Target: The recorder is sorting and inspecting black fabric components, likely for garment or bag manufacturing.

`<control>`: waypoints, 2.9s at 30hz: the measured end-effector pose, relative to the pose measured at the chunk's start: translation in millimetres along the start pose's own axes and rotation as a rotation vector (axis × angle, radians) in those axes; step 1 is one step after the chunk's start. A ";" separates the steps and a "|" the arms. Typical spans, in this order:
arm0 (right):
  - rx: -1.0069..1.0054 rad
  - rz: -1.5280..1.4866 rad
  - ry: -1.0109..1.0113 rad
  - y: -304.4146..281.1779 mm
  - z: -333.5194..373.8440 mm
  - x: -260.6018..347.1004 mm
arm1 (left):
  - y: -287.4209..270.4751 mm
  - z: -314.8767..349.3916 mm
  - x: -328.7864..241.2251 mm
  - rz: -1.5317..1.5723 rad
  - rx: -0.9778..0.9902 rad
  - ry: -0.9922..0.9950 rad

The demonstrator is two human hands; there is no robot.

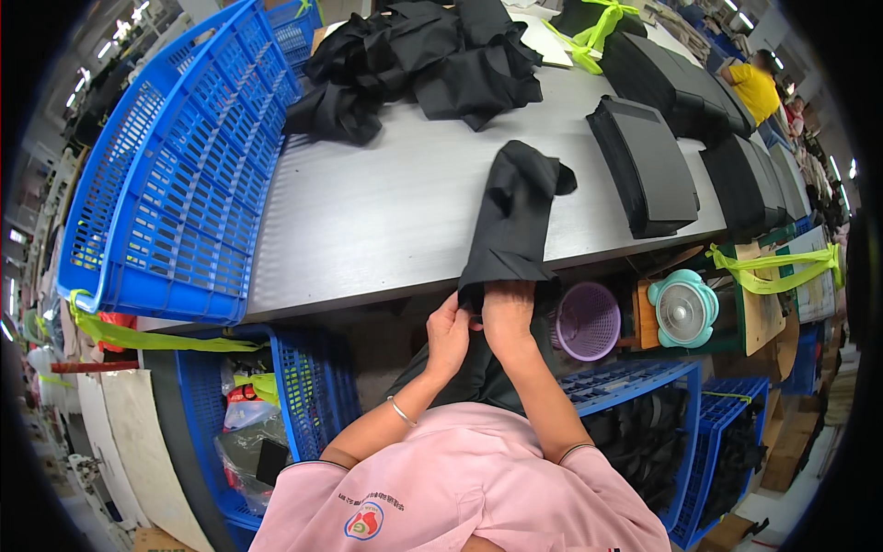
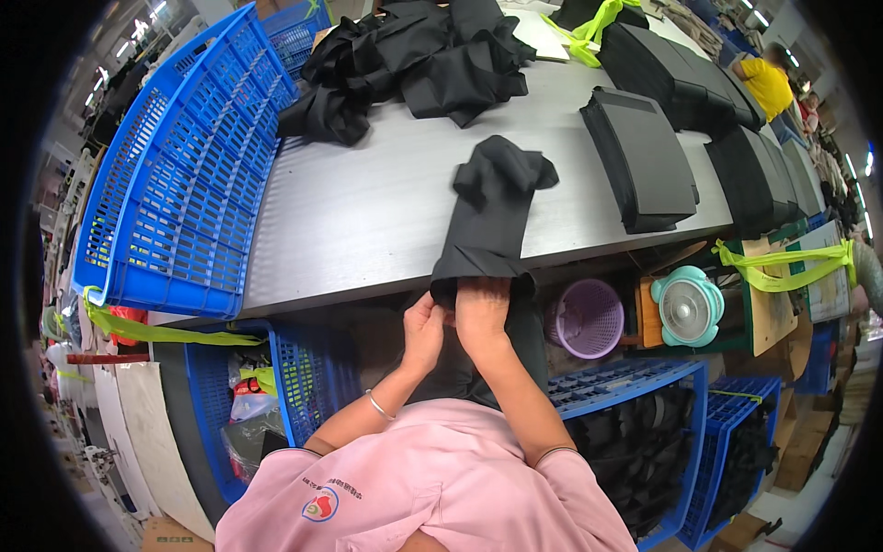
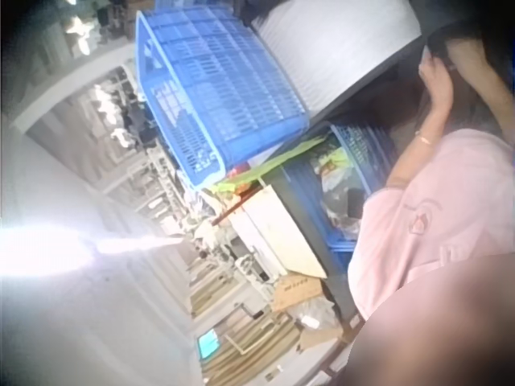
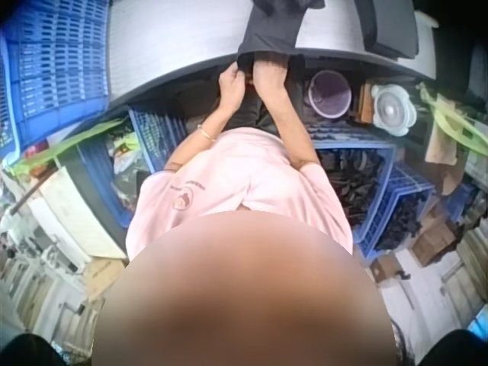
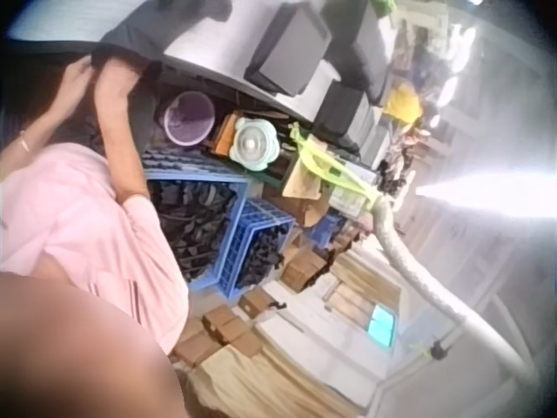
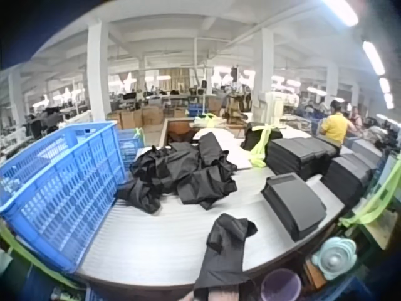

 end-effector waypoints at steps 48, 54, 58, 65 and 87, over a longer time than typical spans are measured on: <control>-0.041 -0.756 0.413 -146.9 43.6 -37.3 | -23.4 12.0 -23.7 0.286 0.157 -0.341; 0.278 -1.220 0.604 -72.3 63.7 -62.3 | -11.3 30.4 -4.5 0.356 0.225 -0.368; 0.337 -1.031 0.633 -50.0 71.8 -73.5 | -15.0 35.6 13.4 0.461 0.196 -0.551; 0.418 -1.958 0.766 -32.3 80.9 -29.5 | -4.1 28.4 16.3 0.541 0.279 -0.488; 0.136 -1.439 0.806 -19.1 102.5 -62.7 | 4.0 42.6 16.5 0.214 0.303 -0.702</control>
Point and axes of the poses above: each hand's wrist, its own z-axis away from the middle knuckle, its own y-axis out of the palm, x = y × z, the point moved 8 cm from there along -z, towards the middle knuckle, and after that the axes turned 2 degrees about x, right-handed, at the moved point
